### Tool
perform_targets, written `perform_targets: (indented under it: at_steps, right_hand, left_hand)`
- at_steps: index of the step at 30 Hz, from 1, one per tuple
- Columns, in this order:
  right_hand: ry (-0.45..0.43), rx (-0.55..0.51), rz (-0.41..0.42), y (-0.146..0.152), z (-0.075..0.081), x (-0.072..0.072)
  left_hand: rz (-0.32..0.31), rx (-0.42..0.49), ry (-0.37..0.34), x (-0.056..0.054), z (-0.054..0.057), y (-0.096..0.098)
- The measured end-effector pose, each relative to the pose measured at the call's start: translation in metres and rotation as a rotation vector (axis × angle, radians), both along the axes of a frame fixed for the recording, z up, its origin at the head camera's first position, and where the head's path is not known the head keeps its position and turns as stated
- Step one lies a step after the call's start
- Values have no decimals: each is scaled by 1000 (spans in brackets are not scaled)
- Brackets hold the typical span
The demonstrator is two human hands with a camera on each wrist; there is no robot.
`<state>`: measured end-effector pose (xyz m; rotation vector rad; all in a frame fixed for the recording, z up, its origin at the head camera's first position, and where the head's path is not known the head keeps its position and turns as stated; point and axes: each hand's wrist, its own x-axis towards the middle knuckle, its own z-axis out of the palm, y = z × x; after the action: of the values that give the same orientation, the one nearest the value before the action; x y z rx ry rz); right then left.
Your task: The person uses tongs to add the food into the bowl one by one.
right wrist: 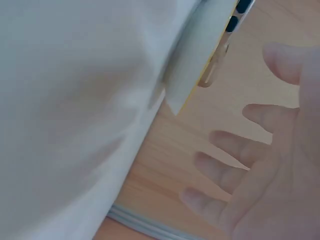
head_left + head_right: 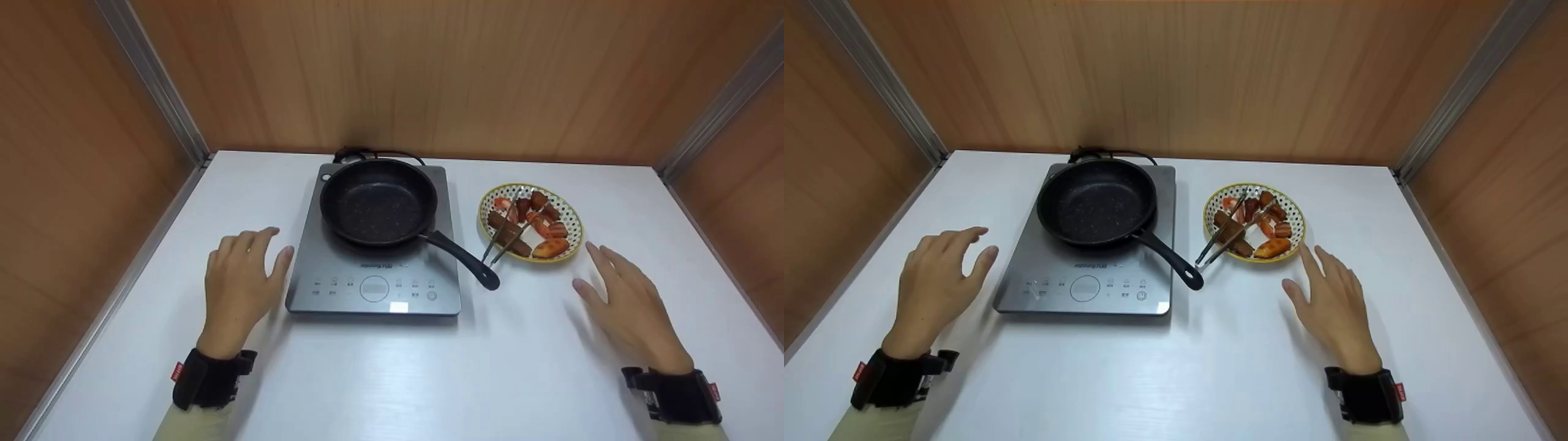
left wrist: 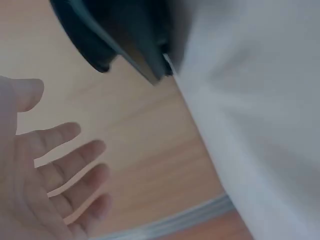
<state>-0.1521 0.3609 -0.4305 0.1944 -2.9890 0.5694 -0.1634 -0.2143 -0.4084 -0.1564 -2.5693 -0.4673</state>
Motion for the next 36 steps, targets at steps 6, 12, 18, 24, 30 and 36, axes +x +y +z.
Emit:
perform_targets:
  at_steps: [6, 12, 18, 24, 30, 36]
  right_hand:
    - [-61, -24, 31, -19, 24, -13]
    - [-102, -81, 74, -45, 34, -32]
    - [-122, -140, 55, -62, 38, -50]
    - [-88, -170, 71, -70, 32, -59]
    - [-72, -177, 75, -72, 24, -61]
    - [-73, -178, 71, -72, 23, -60]
  left_hand:
    - [-160, -8, -17, 4, 18, 42]
    - [-288, 6, -63, 5, 28, 94]
    - [-356, 118, -280, 5, 35, 148]
    - [-327, 145, -385, -6, 29, 189]
    - [-249, 111, -470, -19, 24, 215]
    - [-203, 127, -534, -26, 18, 226]
